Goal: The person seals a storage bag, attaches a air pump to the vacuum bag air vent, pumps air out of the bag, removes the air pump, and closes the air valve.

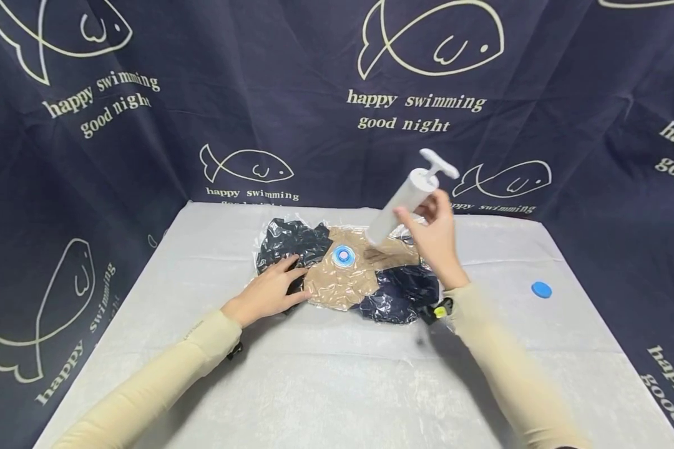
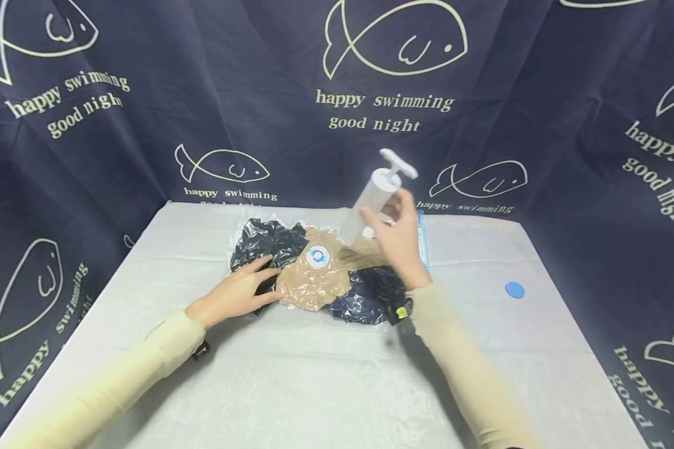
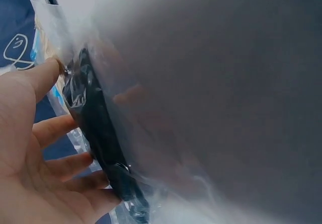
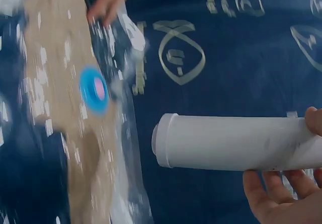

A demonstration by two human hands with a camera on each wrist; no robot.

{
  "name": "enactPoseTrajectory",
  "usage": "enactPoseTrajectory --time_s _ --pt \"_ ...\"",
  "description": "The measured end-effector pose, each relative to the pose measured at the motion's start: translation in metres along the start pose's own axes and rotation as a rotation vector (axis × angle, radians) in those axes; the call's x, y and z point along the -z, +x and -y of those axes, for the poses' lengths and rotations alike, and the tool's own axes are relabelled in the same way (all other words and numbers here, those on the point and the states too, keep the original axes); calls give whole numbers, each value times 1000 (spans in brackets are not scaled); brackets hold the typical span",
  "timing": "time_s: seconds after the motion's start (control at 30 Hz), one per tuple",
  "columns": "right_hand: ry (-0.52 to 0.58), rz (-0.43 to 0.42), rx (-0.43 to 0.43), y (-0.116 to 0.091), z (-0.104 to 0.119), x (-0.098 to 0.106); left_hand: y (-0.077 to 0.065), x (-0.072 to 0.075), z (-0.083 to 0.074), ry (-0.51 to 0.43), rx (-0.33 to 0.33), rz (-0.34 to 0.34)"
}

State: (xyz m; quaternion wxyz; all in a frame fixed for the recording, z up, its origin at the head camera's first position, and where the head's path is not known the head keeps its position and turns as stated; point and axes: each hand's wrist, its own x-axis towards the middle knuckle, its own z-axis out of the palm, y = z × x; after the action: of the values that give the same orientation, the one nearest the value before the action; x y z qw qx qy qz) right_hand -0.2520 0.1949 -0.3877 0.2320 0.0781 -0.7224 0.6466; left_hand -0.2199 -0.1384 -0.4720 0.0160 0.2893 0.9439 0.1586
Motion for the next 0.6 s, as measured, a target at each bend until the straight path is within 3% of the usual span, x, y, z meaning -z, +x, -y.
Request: enactPoseTrajectory --time_s 0.23,0.43,0.6 --pt "248 -187 -189 39 -10 75 1 0 2 -24 50 31" --pt "253 -273 -382 60 -25 139 1 -2 3 -43 78 30" --pt "261 -299 -542 60 -48 179 3 -2 2 -54 77 29"
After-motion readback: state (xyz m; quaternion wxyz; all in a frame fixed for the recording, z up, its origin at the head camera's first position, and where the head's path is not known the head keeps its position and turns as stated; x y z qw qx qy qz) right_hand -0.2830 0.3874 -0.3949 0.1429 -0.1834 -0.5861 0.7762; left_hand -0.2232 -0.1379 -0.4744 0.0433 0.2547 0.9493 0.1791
